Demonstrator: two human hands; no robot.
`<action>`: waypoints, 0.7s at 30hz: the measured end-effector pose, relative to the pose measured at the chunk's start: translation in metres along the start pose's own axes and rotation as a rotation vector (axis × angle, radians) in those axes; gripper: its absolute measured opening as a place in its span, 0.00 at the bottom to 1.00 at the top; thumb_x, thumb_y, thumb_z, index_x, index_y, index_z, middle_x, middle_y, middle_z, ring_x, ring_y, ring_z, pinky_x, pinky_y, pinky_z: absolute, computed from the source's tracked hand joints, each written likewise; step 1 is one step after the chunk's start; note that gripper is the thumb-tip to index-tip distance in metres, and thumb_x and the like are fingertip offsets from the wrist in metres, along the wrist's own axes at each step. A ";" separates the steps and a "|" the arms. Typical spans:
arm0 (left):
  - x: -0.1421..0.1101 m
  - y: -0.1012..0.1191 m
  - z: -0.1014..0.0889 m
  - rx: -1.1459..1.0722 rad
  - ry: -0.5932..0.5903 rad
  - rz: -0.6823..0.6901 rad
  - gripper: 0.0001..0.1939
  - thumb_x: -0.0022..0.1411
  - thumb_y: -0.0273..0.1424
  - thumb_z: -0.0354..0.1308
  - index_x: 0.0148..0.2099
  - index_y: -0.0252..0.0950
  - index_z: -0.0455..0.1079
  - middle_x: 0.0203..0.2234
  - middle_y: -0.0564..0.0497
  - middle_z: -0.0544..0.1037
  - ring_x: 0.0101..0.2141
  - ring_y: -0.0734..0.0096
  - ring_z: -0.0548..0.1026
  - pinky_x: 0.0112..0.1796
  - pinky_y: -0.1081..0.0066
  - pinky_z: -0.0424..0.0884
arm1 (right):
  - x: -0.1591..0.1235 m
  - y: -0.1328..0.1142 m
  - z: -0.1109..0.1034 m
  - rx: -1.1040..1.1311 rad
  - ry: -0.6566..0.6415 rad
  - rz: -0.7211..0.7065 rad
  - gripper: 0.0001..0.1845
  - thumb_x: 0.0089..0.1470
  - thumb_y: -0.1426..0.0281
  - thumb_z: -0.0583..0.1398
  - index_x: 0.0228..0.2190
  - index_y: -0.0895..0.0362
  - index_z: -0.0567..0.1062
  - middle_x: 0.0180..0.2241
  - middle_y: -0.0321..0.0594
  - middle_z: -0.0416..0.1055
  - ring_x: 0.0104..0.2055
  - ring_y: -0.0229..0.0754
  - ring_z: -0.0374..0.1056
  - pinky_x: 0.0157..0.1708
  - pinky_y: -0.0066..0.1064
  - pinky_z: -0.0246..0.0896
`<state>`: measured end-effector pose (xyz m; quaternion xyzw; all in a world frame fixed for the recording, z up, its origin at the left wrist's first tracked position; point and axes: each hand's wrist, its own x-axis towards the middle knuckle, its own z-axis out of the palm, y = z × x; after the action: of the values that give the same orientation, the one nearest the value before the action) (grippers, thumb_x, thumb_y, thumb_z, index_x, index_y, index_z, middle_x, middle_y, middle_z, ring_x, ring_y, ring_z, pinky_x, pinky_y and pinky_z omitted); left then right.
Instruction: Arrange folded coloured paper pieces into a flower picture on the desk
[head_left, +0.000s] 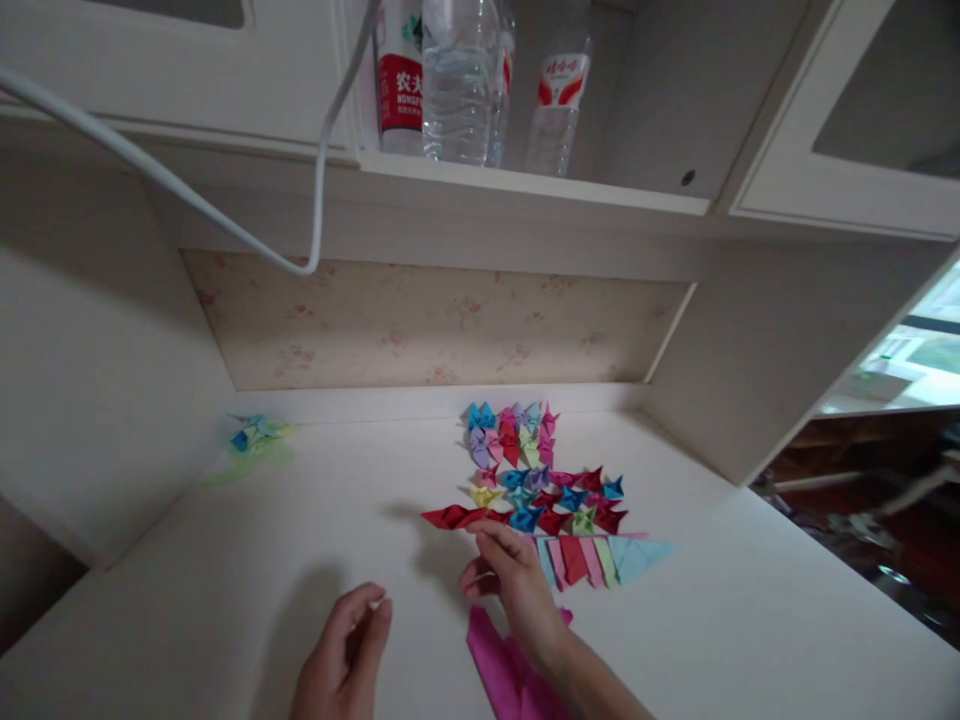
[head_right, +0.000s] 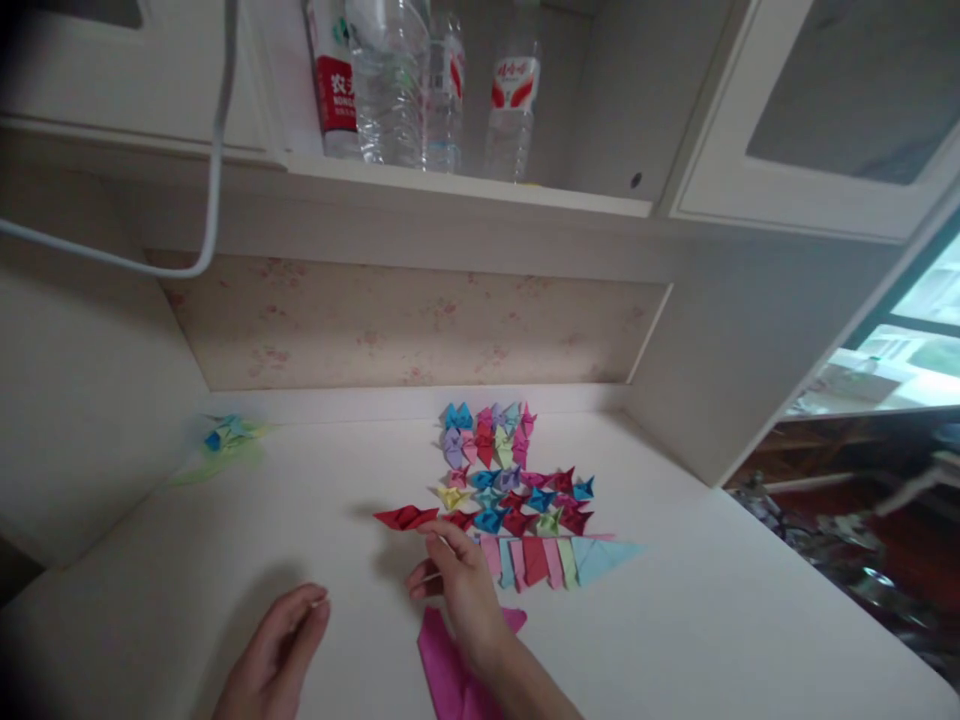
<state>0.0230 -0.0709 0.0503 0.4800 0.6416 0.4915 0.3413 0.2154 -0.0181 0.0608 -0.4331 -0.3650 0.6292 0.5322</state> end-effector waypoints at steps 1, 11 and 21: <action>0.006 0.004 0.016 -0.020 -0.037 0.047 0.23 0.54 0.49 0.57 0.41 0.35 0.71 0.34 0.47 0.78 0.38 0.61 0.76 0.37 0.70 0.73 | -0.001 0.003 -0.007 0.010 0.005 -0.015 0.19 0.48 0.56 0.63 0.37 0.57 0.74 0.18 0.36 0.72 0.19 0.38 0.67 0.21 0.27 0.61; 0.020 0.010 0.061 -0.126 -0.231 0.140 0.22 0.60 0.45 0.53 0.50 0.36 0.70 0.28 0.51 0.74 0.20 0.75 0.68 0.18 0.77 0.65 | -0.003 0.022 -0.019 0.140 -0.084 0.041 0.16 0.47 0.56 0.64 0.33 0.55 0.76 0.15 0.36 0.70 0.15 0.38 0.64 0.17 0.27 0.58; 0.016 0.004 0.058 -0.133 -0.247 0.011 0.21 0.58 0.46 0.56 0.44 0.33 0.72 0.13 0.60 0.64 0.15 0.78 0.61 0.17 0.78 0.56 | -0.008 0.022 -0.021 0.092 -0.066 -0.049 0.16 0.52 0.55 0.61 0.36 0.54 0.72 0.16 0.33 0.69 0.16 0.37 0.65 0.18 0.26 0.56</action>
<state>0.0722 -0.0374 0.0382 0.5168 0.5578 0.4720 0.4461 0.2276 -0.0293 0.0340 -0.3782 -0.3637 0.6459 0.5546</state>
